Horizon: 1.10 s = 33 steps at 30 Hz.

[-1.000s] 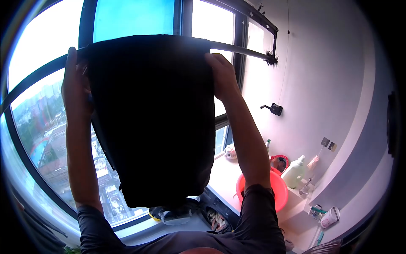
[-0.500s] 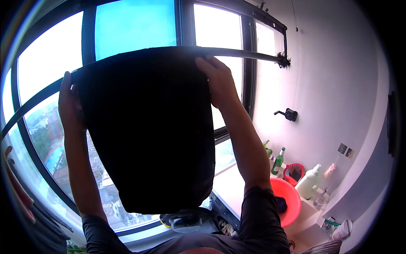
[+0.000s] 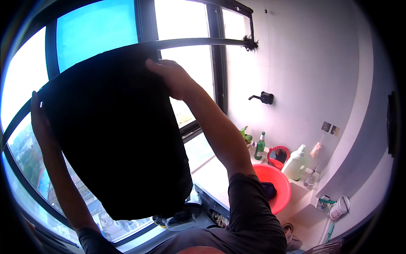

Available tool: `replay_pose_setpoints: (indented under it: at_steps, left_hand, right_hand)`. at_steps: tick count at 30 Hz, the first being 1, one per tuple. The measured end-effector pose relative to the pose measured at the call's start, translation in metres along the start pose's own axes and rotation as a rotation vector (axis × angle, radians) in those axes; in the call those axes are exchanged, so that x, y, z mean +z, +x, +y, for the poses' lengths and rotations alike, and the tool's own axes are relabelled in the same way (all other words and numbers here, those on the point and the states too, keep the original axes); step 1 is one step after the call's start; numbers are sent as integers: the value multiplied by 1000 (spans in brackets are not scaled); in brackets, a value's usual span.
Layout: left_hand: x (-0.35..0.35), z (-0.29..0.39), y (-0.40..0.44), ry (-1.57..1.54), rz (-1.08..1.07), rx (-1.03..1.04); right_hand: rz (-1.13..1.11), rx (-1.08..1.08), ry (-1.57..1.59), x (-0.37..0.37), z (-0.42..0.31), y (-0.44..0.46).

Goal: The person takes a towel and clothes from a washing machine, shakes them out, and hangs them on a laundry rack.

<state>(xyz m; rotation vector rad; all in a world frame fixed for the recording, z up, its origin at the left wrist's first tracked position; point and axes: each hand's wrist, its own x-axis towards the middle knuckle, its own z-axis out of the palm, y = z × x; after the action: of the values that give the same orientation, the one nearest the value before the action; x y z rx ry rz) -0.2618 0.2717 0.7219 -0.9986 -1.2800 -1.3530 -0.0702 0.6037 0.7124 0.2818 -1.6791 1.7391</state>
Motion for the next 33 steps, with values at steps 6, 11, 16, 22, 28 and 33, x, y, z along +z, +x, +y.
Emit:
replay_pose_setpoints:
  at_steps: [6, 11, 16, 22, 28, 33]
  left_hand:
    - [-7, -33, 12, -376, -69, 86]
    - [-14, -23, 31, -1039, 37, -354]
    - [-23, -19, 31, -964, 99, -408]
    - [-32, -23, 30, -995, 39, -398]
    - [-26, -9, 23, -990, -148, -369]
    - [-42, -25, 28, -1107, -317, -322]
  right_hand:
    - [5, -159, 42, -15, 5, -1]
    - [262, -237, 145, -90, -8, 0]
    - [564, -332, 75, -277, 16, 73]
    - [594, -454, 339, -362, 6, 79]
    - [582, -531, 366, -430, 8, 92]
    - [569, -158, 59, -438, -6, 51]
